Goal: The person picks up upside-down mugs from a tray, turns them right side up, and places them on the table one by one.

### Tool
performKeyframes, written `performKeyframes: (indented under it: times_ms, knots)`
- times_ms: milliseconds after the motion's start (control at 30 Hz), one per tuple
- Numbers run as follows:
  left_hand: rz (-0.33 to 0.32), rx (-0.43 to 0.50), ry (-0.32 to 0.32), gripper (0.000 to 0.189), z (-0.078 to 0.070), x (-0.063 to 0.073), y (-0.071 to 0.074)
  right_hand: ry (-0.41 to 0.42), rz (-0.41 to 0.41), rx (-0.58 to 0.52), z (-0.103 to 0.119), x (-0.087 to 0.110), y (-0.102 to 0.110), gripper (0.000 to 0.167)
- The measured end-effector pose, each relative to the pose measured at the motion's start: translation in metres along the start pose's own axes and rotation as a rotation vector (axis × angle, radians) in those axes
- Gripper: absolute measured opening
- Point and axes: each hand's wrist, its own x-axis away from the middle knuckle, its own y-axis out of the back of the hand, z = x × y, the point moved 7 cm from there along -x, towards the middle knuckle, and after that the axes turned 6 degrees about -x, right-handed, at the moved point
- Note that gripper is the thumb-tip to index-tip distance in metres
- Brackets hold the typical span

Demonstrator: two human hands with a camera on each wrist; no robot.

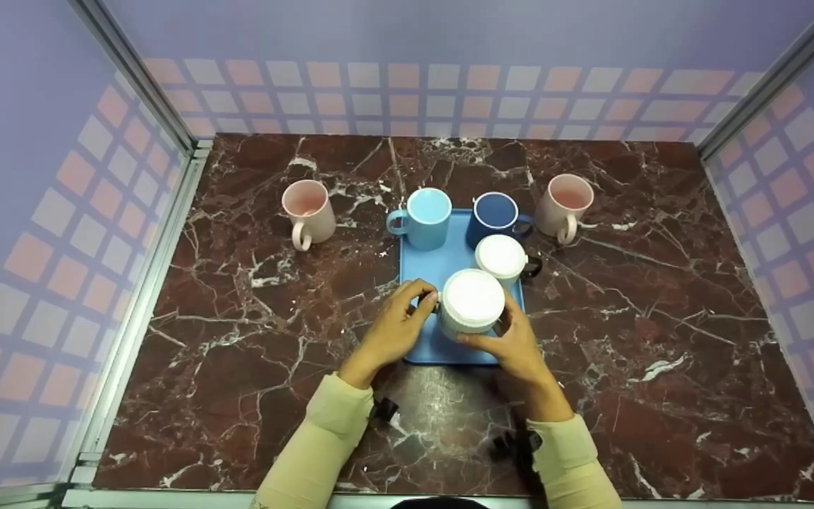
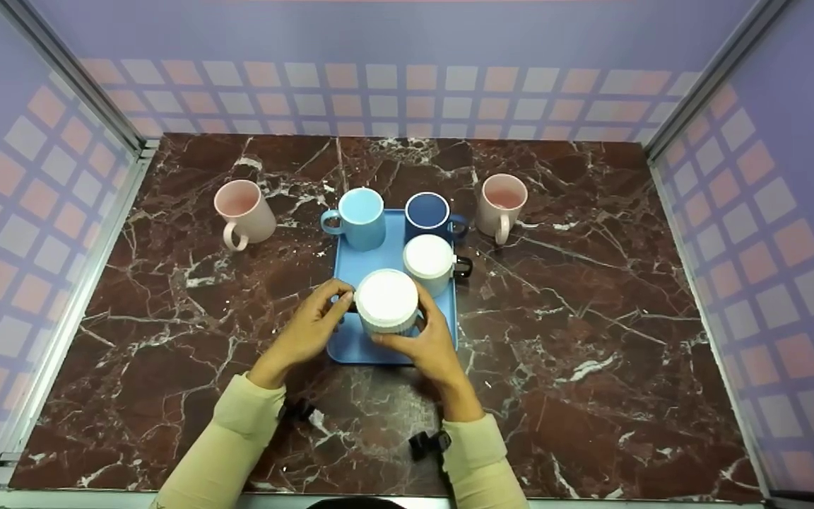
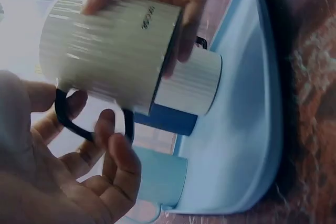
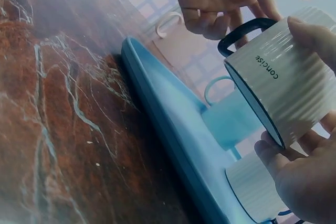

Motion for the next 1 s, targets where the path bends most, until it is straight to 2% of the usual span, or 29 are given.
performKeyframes:
  times_ms: [133, 333, 500, 767, 1000]
  knots:
    - [0.011, -0.045, -0.031, 0.024, 0.0012, 0.0030, -0.0020, -0.006, 0.005, 0.021, 0.0005, 0.0019, 0.0026, 0.091]
    - [0.019, 0.030, -0.056, 0.024, 0.0041, 0.0059, -0.0060, -0.028, 0.019, 0.026, -0.0024, 0.0046, 0.0022, 0.089]
    - [0.013, 0.053, -0.065, 0.024, 0.0039, 0.0058, -0.0060, -0.022, 0.015, 0.024, -0.0009, 0.0043, 0.0017, 0.090]
    - [-0.005, 0.047, -0.082, 0.022, 0.0020, 0.0064, -0.0051, -0.026, 0.020, 0.037, 0.0006, 0.0047, 0.0009, 0.088]
    - [-0.032, 0.004, -0.087, 0.022, 0.0015, 0.0059, -0.0030, -0.006, 0.045, 0.027, 0.0018, 0.0035, 0.0003, 0.088]
